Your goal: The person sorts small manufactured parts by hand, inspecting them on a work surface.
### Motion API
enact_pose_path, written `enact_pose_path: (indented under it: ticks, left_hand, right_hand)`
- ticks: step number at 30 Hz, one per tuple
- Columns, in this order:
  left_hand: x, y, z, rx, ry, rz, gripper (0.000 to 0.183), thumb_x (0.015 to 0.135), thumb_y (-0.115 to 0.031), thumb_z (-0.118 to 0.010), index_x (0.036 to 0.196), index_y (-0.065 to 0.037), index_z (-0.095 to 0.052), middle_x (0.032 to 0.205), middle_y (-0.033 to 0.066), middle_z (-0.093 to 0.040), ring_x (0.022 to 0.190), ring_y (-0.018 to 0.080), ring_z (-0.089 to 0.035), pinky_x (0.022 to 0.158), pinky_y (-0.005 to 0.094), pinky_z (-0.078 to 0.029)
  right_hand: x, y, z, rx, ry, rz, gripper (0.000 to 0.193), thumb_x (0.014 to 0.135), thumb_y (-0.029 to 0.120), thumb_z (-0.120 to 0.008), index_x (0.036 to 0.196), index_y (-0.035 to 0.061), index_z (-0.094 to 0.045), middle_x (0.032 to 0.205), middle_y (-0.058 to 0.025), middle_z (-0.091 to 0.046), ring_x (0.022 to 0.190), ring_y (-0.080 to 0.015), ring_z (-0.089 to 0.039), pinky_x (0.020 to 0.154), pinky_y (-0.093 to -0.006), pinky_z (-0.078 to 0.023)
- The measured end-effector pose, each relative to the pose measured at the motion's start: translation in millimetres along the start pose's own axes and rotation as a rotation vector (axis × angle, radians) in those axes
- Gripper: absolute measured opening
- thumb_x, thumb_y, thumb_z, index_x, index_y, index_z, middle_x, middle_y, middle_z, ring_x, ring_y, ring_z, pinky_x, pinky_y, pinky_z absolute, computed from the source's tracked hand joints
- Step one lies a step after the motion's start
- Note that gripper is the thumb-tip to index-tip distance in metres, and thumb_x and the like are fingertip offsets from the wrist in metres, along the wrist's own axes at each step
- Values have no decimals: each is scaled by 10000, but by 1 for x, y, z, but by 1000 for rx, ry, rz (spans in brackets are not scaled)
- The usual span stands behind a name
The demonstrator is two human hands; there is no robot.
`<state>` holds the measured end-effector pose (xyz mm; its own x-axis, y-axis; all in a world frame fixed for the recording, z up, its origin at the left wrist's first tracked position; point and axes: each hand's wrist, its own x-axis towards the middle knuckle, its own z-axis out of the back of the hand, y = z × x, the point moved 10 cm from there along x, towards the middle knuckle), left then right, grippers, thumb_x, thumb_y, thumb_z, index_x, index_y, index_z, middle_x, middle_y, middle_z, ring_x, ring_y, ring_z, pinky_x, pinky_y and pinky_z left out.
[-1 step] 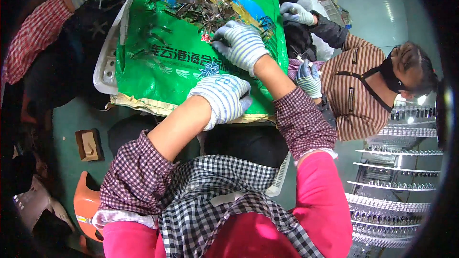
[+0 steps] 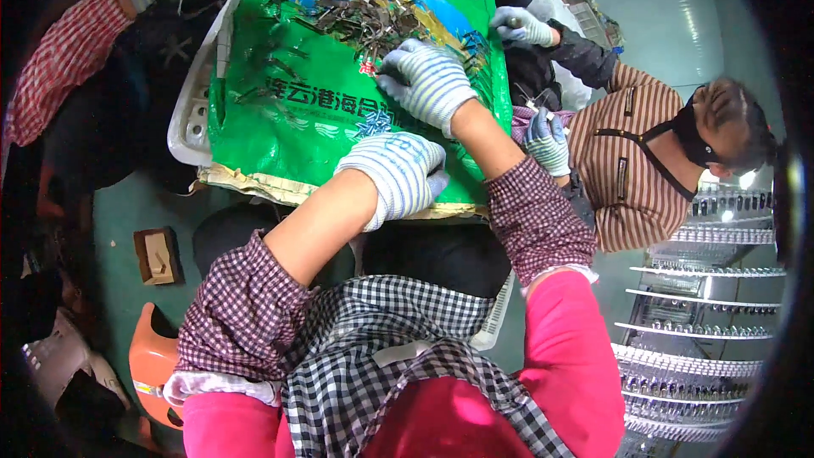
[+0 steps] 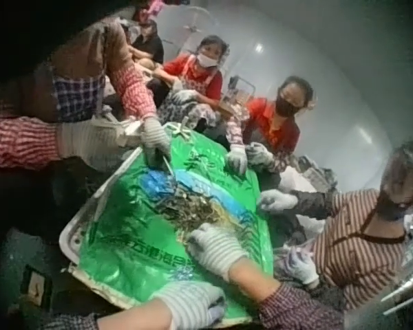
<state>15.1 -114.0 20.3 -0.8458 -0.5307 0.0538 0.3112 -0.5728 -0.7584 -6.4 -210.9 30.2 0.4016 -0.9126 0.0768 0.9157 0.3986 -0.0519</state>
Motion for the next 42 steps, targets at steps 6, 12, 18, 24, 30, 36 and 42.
enact_pose_path:
  ticks: [6, 12, 18, 24, 30, 36, 42]
  left_hand:
    - [-5, 3, 6, 32, 2, 27, 330, 818, -355, -515, 886, -54, -632, 845, 177, -635, 823, 340, -603, 750, 419, -472]
    - [-24, 52, 78, 0, -392, 324, 445, 825, -428, -490, 849, -12, -647, 862, 217, -627, 843, 352, -604, 767, 420, -467]
    - [-37, 89, 88, -697, -613, 356, 415, 822, -369, -577, 929, 28, -635, 706, 137, -631, 675, 187, -600, 641, 332, -482]
    - [-43, 105, 104, -353, -814, 241, 354, 815, -311, -571, 939, 13, -638, 796, 179, -646, 755, 289, -627, 706, 361, -483]
    - [-44, 111, 104, -323, -829, 211, 321, 810, -300, -568, 959, -28, -651, 894, 191, -641, 849, 325, -618, 765, 381, -475]
    - [-40, 103, 102, -303, -835, 187, 283, 800, -257, -559, 940, -28, -649, 890, 199, -636, 857, 355, -601, 775, 394, -470]
    - [-35, 117, 99, -384, -825, 194, 286, 785, -222, -570, 950, 7, -614, 856, 210, -632, 819, 347, -609, 762, 385, -472]
  right_hand:
    - [0, -5, -16, -15, 97, -80, 177, 772, 215, -643, 893, 86, -642, 866, -133, -578, 819, -306, -573, 728, -389, -462]
    - [-4, -16, 4, 739, 39, -106, 185, 800, 175, -626, 918, 33, -614, 841, -130, -632, 791, -220, -601, 727, -331, -475]
    - [-27, 56, 63, 304, -205, 253, 141, 788, 120, -599, 917, 65, -581, 828, -155, -616, 792, -349, -588, 666, -383, -479]
    - [-45, 20, 48, 684, -285, -41, 251, 807, 252, -639, 974, 65, -626, 849, -128, -647, 742, -272, -619, 692, -347, -489]
    - [-76, 5, -31, 437, 132, -265, 204, 782, 218, -612, 906, 61, -652, 825, -167, -638, 775, -313, -615, 716, -382, -481]
    - [-60, 17, -37, 266, 274, -311, 276, 778, 319, -609, 892, 71, -655, 827, -168, -639, 782, -329, -613, 705, -400, -481]
    - [-60, 10, -49, 306, 284, -208, 231, 784, 263, -590, 890, 66, -649, 813, -162, -641, 777, -328, -615, 705, -402, -482]
